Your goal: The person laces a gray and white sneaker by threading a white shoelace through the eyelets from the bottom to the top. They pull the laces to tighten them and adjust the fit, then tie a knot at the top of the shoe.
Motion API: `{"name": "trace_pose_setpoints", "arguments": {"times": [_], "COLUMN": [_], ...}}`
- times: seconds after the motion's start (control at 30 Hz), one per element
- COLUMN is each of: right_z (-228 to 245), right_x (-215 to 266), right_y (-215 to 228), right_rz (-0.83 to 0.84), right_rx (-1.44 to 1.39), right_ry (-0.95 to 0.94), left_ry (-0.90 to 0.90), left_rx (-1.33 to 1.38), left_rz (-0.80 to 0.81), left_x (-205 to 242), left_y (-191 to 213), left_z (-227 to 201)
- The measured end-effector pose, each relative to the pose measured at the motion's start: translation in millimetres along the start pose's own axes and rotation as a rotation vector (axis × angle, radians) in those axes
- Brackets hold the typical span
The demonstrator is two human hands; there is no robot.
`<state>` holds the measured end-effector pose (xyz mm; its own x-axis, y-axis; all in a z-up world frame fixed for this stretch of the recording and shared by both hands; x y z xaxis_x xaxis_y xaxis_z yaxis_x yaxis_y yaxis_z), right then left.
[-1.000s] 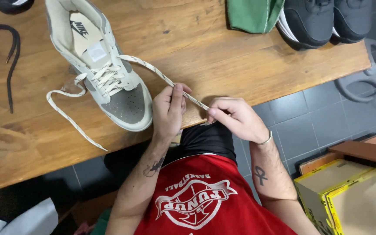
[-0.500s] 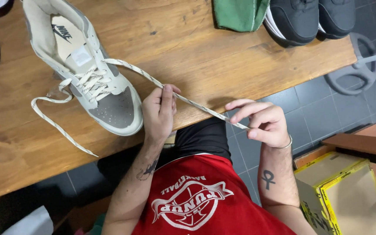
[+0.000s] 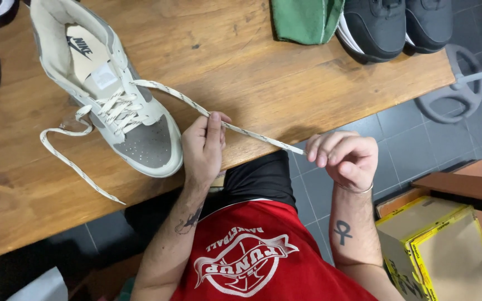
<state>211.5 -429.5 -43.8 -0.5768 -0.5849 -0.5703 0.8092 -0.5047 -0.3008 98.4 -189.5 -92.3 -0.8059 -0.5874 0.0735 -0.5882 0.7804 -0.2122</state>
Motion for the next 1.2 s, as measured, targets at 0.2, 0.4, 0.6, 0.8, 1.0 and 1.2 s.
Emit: {"name": "trace_pose_setpoints", "arguments": {"times": [0.2, 0.4, 0.6, 0.8, 1.0, 1.2], "right_z": [-5.8, -11.1, 5.8, 12.2, 7.0, -21.5], "right_x": [10.1, 13.9, -12.7, -51.2, -96.8, -156.3], "right_y": [13.3, 17.7, -12.7, -31.1, -48.3, -161.1], "right_rz": [-0.092, -0.150, -0.095, -0.081, -0.056, 0.218], "right_rx": [0.090, 0.120, 0.190, 0.347, 0.537, 0.814], "right_ry": [0.028, 0.006, -0.116, -0.087, -0.106, -0.199], "left_ry": [-0.030, -0.050, -0.073, -0.136, -0.549, -0.272], "left_rx": [-0.029, -0.043, -0.284, -0.653, -0.737, -1.203], "left_rz": [-0.007, -0.030, 0.002, 0.270, 0.015, -0.447], "left_x": [0.0, -1.6, 0.9, 21.4, 49.5, -45.7], "left_y": [1.8, 3.6, 3.0, -8.5, 59.1, 184.2], "left_z": [-1.3, 0.8, -8.6, -22.0, -150.2, -169.6]}}
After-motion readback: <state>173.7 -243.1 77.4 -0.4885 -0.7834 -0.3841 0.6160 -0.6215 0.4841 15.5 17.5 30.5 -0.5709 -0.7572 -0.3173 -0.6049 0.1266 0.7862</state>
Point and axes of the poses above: each hand's wrist, its own x-axis away from the middle knuckle, its own y-axis out of the back of the hand, z = x × y, the point moved 8 cm from there along -x, towards the middle knuckle, and after that the axes turned 1 degree about x, right-handed, at the moved point
